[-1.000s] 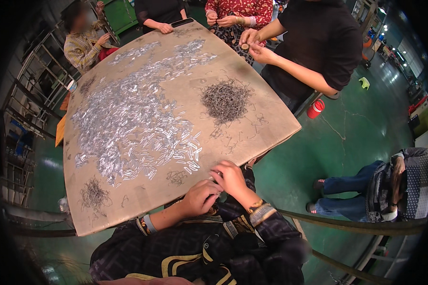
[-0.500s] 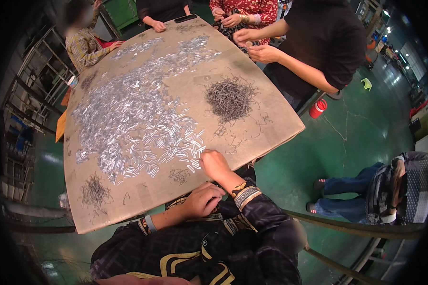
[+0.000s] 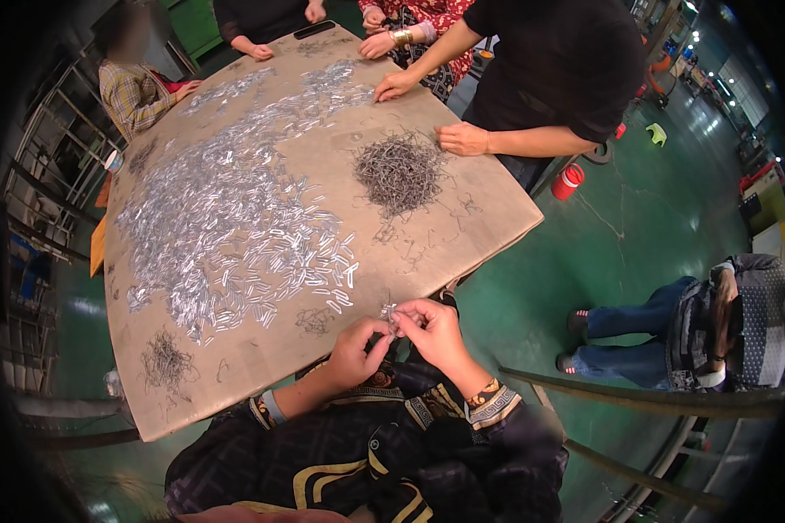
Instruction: The person sits at a large table and repeatedly picks up small metallic pieces and dark wire-like items, joining them by hand. They occasionally lift the assembled chain to inspect it before continuing the repetitive assembly process.
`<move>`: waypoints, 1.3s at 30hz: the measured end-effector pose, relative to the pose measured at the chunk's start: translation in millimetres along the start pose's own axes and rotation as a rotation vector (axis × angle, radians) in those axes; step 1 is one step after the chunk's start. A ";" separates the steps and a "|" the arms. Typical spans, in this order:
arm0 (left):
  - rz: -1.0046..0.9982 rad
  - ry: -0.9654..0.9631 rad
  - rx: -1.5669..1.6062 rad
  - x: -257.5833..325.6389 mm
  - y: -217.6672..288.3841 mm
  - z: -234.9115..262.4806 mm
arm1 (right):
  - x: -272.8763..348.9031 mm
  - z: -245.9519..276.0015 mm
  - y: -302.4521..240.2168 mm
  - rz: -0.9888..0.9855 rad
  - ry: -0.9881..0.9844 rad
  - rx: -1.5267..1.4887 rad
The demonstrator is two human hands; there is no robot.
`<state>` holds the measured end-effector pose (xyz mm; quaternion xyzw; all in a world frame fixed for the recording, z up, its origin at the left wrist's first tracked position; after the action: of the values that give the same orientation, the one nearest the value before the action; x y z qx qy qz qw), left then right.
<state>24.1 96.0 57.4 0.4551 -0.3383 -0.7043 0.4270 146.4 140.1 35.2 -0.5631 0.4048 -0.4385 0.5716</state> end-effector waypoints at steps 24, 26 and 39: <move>0.073 0.014 -0.179 -31.8 -42.2 25.8 | 26.3 9.0 -40.5 0.327 0.128 0.322; -0.006 0.071 -0.466 -58.6 -46.7 37.7 | 26.7 8.6 -42.2 0.331 0.129 0.324; 0.089 -0.221 -1.074 -124.0 -100.1 -5.2 | 29.0 15.8 -40.8 0.312 0.162 0.336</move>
<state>26.9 249.0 12.6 0.0816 0.0070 -0.8029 0.5905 168.0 117.7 77.5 -0.3539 0.4527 -0.4499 0.6837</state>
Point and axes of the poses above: each hand's wrist, its own x-axis away from the middle knuckle, its own z-axis out of the back of the hand, y = z × x, the point moved 10 cm from there along -x, towards the middle knuckle, and after that the axes turned 1 degree about -y, right-handed, at the moved point
